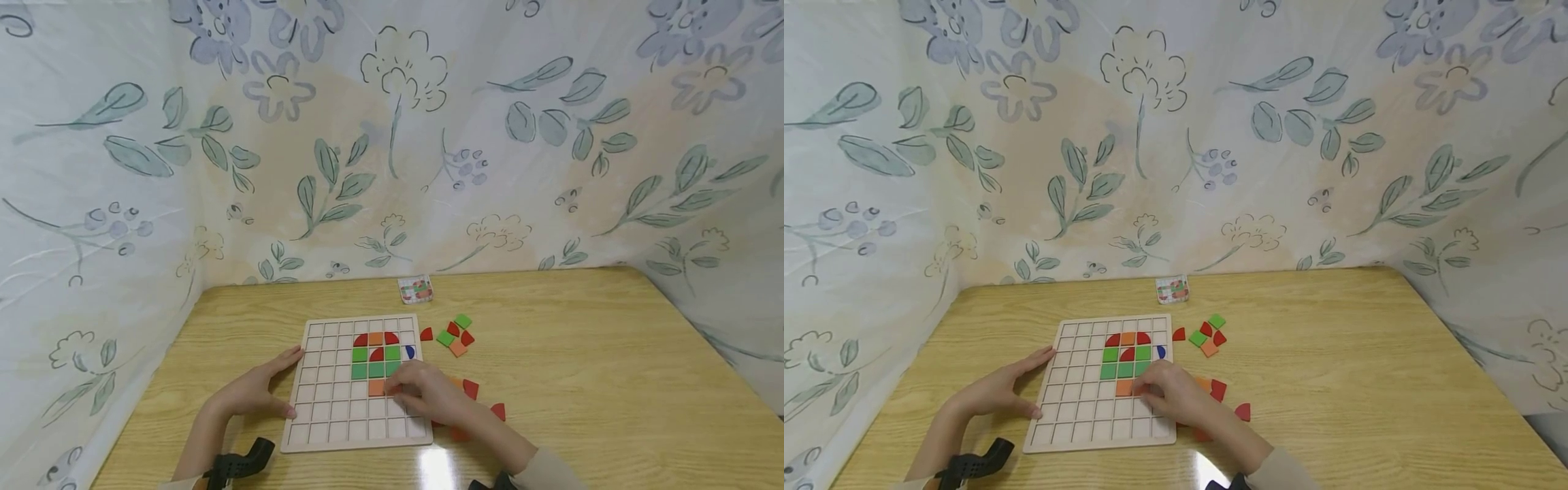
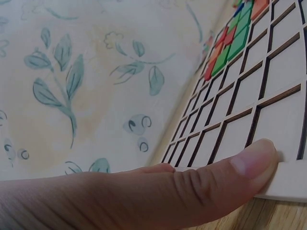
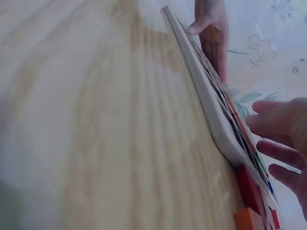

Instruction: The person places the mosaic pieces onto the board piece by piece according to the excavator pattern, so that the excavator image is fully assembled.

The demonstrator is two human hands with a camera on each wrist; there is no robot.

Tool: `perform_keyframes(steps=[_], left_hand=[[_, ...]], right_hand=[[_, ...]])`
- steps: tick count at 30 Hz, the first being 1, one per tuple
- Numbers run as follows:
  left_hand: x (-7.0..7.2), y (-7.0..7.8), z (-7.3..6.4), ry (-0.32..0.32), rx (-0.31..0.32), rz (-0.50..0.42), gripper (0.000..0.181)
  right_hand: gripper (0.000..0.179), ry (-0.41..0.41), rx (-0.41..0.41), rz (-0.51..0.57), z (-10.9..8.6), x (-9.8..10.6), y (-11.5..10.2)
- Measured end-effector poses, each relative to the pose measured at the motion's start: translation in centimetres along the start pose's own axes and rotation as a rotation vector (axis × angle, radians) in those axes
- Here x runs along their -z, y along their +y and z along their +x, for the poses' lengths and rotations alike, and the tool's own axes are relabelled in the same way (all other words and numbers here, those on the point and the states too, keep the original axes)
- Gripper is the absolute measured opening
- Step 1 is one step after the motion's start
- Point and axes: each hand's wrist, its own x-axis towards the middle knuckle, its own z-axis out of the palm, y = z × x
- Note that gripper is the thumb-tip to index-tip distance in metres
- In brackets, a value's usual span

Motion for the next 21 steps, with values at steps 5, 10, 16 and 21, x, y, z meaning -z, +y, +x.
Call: perform_keyframes(steps=[5,10,16,21], left_hand=[[0.0,0.0,0.0,-0.001,0.005,0.003,0.105],[0.1,0.0,0.0,-0.004,0.006,-0.001,0.105],[0.2,0.2,0.0,-0.007,0.009,-0.008,0.105],[0.1,0.0,0.0,-0.015,0.014,-0.02,0.105]], right_hand=[[0.021,0.033,-0.074,0.097,-0.4,0.9,0.2],[0.023,0.139,-0.215,0.152,-1.3,2.3,1.1],[0.024,0.345,-0.356,0.083,-2.3,4.0,2.6],[0.025,0.425,-0.459,-0.065,-2.9,5.0,3.6]])
